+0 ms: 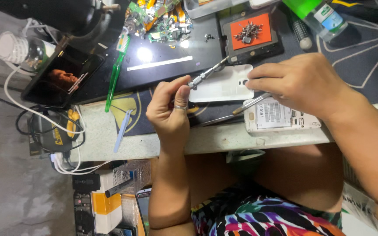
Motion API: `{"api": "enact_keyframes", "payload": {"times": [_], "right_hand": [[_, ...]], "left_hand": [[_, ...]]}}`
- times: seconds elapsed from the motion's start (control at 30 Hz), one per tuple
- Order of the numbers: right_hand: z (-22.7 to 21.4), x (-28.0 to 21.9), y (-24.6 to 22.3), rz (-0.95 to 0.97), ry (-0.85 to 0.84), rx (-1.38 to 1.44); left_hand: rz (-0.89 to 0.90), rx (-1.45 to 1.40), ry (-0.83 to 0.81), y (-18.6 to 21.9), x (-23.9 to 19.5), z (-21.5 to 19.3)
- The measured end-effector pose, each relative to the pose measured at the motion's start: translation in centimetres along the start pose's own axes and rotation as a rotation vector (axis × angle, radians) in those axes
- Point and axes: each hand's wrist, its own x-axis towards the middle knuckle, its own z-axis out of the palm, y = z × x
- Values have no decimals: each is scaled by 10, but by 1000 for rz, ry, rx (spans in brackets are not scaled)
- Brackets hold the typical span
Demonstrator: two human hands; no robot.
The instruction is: The person disassembles a white smartphone, removes the back cover, and uses a screwdriver and tweezers to manipulate internal components. They then use a soldering iron to work on the motherboard and clean the area with a cotton swab.
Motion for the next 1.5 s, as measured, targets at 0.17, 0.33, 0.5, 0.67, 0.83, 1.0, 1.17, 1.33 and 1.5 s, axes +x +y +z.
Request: {"api": "enact_keyframes", "payload": {"times": [0.17, 0.33, 0.5, 0.67, 0.83, 1.0, 1.17, 1.33, 1.5], "right_hand": [[-19, 8, -7, 70, 296, 385], [-23, 10, -13, 122, 387, 553], [-16, 7, -14, 104, 359, 610], [-7, 6, -14, 141, 353, 577], [-6, 1, -9, 68, 331, 588], [-14, 4, -7, 56, 311, 459], [-19, 8, -7, -12, 317, 322], [-25, 3, 2, 138, 425, 261], [-21, 15, 15, 166, 444, -37]], "left_hand": [[-283, -365, -16, -11, 1, 1], [-261, -333, -107, -12, -2, 9], [-177, -287, -184, -9, -4, 13], [-201, -335, -194, -5, -5, 13], [-234, -854, -127, 4, -11, 26], [-181, -847, -34, 9, -17, 45], [-116, -765, -6, 10, -15, 52], [48, -610, 205, -1, -15, 48], [90, -584, 280, -7, -21, 45]]}}
